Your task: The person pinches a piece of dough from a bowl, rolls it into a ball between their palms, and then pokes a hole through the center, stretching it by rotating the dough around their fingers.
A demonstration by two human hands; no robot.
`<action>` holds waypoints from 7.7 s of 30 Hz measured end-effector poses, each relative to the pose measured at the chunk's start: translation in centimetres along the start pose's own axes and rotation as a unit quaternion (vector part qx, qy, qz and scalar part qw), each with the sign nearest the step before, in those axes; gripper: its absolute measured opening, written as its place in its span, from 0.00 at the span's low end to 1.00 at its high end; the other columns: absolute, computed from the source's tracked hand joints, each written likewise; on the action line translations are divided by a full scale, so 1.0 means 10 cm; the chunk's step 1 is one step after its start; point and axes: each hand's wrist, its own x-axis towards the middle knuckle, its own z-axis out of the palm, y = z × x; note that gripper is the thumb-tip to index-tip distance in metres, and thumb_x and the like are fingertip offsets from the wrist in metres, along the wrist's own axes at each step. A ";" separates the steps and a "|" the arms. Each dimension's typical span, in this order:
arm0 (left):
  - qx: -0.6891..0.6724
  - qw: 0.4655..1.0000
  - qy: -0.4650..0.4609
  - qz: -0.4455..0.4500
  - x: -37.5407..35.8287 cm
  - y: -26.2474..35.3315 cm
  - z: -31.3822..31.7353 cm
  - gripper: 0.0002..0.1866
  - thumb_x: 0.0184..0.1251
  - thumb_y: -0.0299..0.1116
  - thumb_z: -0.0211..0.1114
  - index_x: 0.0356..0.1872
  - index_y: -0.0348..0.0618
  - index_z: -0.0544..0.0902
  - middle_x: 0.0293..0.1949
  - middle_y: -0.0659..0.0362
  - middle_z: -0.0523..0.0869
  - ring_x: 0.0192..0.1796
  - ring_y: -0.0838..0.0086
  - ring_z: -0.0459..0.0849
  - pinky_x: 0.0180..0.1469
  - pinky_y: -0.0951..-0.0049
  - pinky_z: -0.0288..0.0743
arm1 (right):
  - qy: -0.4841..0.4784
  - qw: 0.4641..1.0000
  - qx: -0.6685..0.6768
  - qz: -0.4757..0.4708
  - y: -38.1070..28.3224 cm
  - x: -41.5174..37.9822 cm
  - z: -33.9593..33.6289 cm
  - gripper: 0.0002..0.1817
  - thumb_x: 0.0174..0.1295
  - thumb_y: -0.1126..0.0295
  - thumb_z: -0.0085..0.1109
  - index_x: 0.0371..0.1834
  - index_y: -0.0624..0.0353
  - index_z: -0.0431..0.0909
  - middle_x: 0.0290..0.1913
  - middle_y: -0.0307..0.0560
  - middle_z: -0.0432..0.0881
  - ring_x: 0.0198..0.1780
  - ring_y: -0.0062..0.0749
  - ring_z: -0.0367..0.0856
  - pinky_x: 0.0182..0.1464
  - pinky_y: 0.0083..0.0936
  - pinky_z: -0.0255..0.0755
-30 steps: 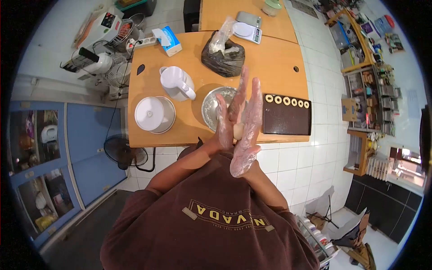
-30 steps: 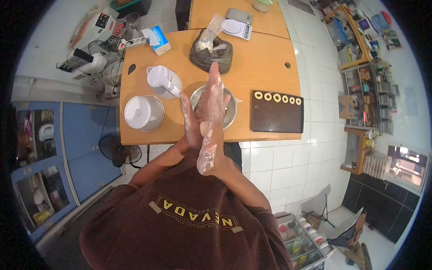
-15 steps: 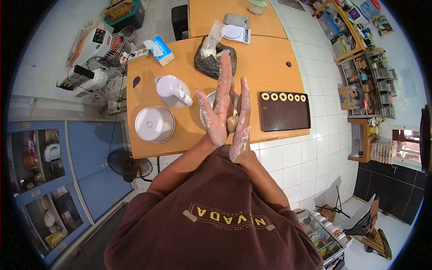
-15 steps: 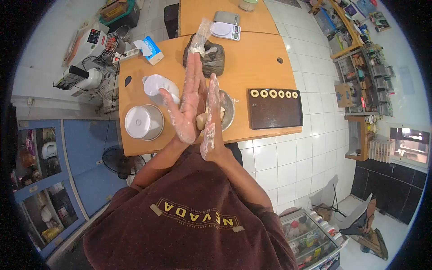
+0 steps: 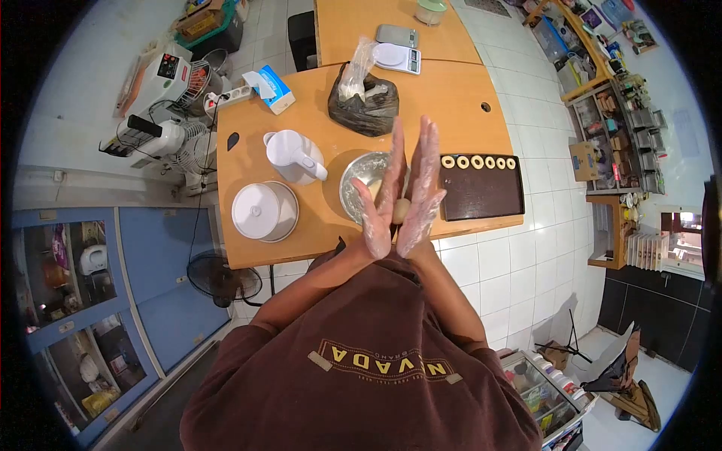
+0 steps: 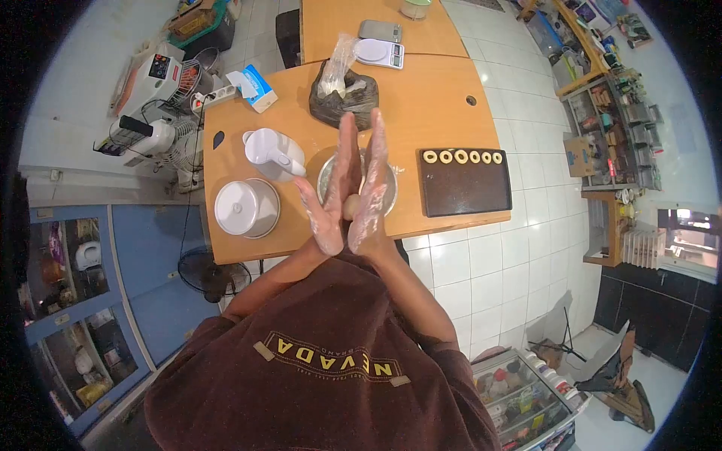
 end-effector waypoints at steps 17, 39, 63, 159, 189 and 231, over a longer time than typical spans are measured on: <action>-0.010 0.998 -0.044 0.033 0.10 -0.01 -0.08 0.55 0.71 0.79 0.09 0.88 0.47 0.36 0.89 0.60 0.31 0.89 0.65 0.26 0.86 0.56 0.20 | -0.002 0.993 -0.111 -0.044 -0.08 0.01 0.09 0.51 0.76 0.36 0.33 0.89 0.61 0.34 0.90 0.59 0.37 0.90 0.54 0.36 0.86 0.52 0.35; 0.042 0.996 0.042 0.062 0.28 0.11 -0.24 0.59 0.70 0.81 0.10 0.88 0.41 0.40 0.89 0.55 0.34 0.89 0.61 0.28 0.86 0.54 0.19 | -0.048 0.999 -0.009 0.002 0.12 -0.08 0.10 0.57 0.72 0.23 0.09 0.89 0.60 0.33 0.90 0.60 0.34 0.90 0.56 0.34 0.86 0.54 0.32; 0.094 0.995 -0.021 0.025 0.09 -0.01 -0.22 0.67 0.60 0.89 0.13 0.87 0.40 0.36 0.89 0.53 0.31 0.89 0.60 0.28 0.86 0.53 0.21 | 0.005 0.998 -0.050 -0.042 -0.22 0.03 0.25 0.59 0.71 0.53 0.68 0.89 0.64 0.32 0.90 0.61 0.37 0.90 0.56 0.36 0.85 0.56 0.35; 0.155 0.975 0.111 0.114 0.69 -0.55 0.99 0.77 0.48 0.97 0.19 0.87 0.40 0.34 0.89 0.52 0.30 0.89 0.59 0.29 0.85 0.52 0.23 | -0.130 0.982 0.090 -0.103 0.35 0.64 -1.28 0.56 0.76 0.26 0.23 0.88 0.66 0.34 0.89 0.66 0.35 0.89 0.59 0.33 0.85 0.55 0.29; 0.121 0.971 0.153 0.139 0.94 -0.78 1.72 0.77 0.48 0.96 0.16 0.87 0.38 0.33 0.89 0.51 0.30 0.89 0.55 0.33 0.85 0.48 0.33 | -0.204 0.965 0.078 -0.145 0.57 0.64 -2.10 0.57 0.74 0.25 0.24 0.89 0.65 0.35 0.89 0.65 0.35 0.90 0.59 0.31 0.84 0.56 0.22; 0.005 0.977 0.168 0.127 0.96 -0.78 1.84 0.68 0.62 0.91 0.31 0.88 0.43 0.37 0.90 0.58 0.37 0.89 0.61 0.45 0.86 0.47 0.42 | -0.188 0.968 -0.022 -0.166 0.51 0.50 -2.25 0.47 0.79 0.34 0.25 0.89 0.59 0.48 0.89 0.62 0.43 0.89 0.67 0.32 0.82 0.65 0.19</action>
